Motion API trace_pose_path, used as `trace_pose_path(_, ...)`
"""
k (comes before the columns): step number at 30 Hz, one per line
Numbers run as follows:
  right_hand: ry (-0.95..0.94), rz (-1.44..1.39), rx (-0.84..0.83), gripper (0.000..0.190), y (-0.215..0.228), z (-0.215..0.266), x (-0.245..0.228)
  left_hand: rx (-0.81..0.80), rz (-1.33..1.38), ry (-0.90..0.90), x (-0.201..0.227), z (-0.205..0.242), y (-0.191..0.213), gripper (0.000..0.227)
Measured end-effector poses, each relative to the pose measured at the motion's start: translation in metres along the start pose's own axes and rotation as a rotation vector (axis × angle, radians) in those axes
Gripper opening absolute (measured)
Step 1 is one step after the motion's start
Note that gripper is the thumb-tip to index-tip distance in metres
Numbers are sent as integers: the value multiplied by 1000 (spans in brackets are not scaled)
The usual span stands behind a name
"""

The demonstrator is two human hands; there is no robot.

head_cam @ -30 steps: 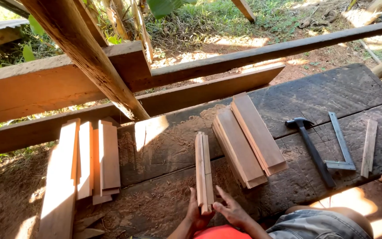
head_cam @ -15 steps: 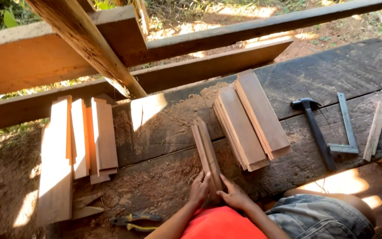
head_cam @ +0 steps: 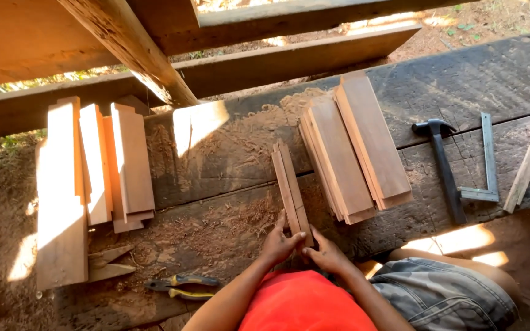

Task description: The person sorts through and stacks various wooden boards and pieces on a workbench.

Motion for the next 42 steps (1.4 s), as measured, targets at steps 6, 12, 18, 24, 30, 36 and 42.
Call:
trace_pose_path(6, -18, -119, -50, 80, -2, -1, -1, -44, -5, 55, -4, -1, -3, 109)
trace_pose_path(12, -25, -254, -102, 77, -4, -2, -4, -51, 7, 58, -3, -3, -4, 109)
trace_pose_path(18, -38, -301, -124, 78, -6, -3, -2, -51, 68, 83, -15, -3, -8, 108)
trace_pose_path(24, -20, -366, -127, 78, -4, -4, -5, -31, 287, 34, -16, -8, -6, 104)
trace_pose_path(30, -71, -411, -141, 81, -7, -15, 10, -19, 273, -33, -8, -17, -1, 101)
trace_pose_path(36, -14, -62, -20, 94, 4, 4, -29, -22, 217, 80, -2, -22, -8, 106)
trace_pose_path(42, 78, 409, 192, 113, 1, -21, -5, 157, 35, -87, -5, -68, 2, 116)
Point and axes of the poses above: each hand's wrist, its own z-axis away from the middle knuckle, its own y-axis out of the back of the hand, x = y × z, the point moved 10 cm from there along -z, towards the middle knuckle, and after that the axes turned 8 degrees about -y, right-handed, at the moved point
